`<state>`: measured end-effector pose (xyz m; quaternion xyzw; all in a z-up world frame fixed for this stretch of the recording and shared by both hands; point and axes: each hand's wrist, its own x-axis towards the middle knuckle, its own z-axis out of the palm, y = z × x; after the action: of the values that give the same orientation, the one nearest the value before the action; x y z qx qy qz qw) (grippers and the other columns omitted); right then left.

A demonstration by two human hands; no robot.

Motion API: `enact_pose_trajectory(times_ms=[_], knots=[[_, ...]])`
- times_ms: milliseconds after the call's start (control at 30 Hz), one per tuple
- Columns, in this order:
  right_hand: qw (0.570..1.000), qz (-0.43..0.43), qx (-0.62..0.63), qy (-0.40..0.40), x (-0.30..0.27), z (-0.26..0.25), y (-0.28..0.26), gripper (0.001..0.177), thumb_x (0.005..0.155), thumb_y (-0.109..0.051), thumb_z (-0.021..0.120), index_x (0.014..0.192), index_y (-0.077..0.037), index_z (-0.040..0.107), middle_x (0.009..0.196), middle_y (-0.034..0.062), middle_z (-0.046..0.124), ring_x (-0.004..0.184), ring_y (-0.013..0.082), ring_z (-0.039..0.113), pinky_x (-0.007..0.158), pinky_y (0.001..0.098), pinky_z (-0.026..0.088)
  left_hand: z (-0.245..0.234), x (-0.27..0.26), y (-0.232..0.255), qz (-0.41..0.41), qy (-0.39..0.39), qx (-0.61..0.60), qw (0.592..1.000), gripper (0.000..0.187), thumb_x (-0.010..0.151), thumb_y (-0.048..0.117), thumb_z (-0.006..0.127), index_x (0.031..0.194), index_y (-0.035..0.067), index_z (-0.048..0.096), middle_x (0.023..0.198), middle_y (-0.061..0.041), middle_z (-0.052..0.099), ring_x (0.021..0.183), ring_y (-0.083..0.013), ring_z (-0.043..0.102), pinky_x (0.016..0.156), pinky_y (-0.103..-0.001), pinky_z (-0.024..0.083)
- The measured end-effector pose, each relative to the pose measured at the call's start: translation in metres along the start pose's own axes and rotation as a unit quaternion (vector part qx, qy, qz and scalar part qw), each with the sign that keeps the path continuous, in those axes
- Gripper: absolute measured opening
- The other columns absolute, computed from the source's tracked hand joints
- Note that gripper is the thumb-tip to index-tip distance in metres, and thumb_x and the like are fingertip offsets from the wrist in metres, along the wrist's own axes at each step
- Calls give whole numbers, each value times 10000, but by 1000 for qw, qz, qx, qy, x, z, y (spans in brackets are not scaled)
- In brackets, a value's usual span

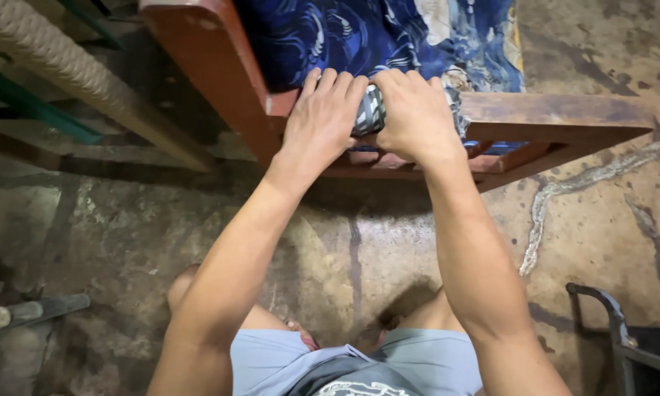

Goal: The person wipes the wooden frame and fabric seat of a chair using a striped cloth. They clean the armrests, backrest, and seat, then move to wipe the opposite armrest and the lower frame.

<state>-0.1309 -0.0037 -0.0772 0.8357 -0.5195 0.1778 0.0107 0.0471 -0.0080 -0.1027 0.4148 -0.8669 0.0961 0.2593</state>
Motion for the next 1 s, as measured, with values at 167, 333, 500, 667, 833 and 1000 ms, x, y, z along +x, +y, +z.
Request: enact_pose_trajectory(times_ms=[167,333,500,667,833,1000], knots=[[999,-18,-40,1,6,13,-18,607,667,-157,855,1208,-56,599,1120,95,626,1060,334,587,850,501,422,-4,-23,-16,12,17,31,999,665,757,130,758,1364,-15,527,1223,-157,606,1191,-323,552,1159,-474,375],[997,-36,-57,46,0,20,-36,682,669,-93,765,1312,27,574,1164,161,605,1095,361,553,935,509,424,0,-39,-23,25,39,67,997,497,994,89,508,1475,-34,488,1473,-182,556,1372,-334,514,1234,-443,338],[985,-55,-78,142,-11,38,-45,584,905,-34,671,1466,41,526,1486,203,538,1365,405,470,1176,578,311,8,-53,-22,-1,31,86,996,525,1031,137,508,1532,-17,477,1560,-196,498,1453,-346,466,1244,-455,321],[984,-68,-18,161,-13,44,-66,666,800,-30,703,1451,2,562,1492,178,545,1380,407,461,1193,570,303,0,-76,-24,-18,53,91,994,527,1022,182,541,1511,-10,511,1553,-188,514,1470,-339,465,1253,-462,336],[979,-81,24,186,-11,45,-72,681,747,-52,766,1407,-14,603,1458,163,565,1361,395,484,1180,554,327,-3,-84,-21,-33,59,44,997,601,987,261,572,1502,-41,507,1534,-218,526,1456,-357,478,1246,-473,355],[978,-104,96,156,-7,31,-71,679,674,-81,791,1337,-22,654,1408,145,599,1348,380,496,1164,525,351,1,-87,-5,-74,76,82,991,539,1013,207,557,1492,-36,510,1516,-214,540,1445,-357,485,1239,-463,353]])
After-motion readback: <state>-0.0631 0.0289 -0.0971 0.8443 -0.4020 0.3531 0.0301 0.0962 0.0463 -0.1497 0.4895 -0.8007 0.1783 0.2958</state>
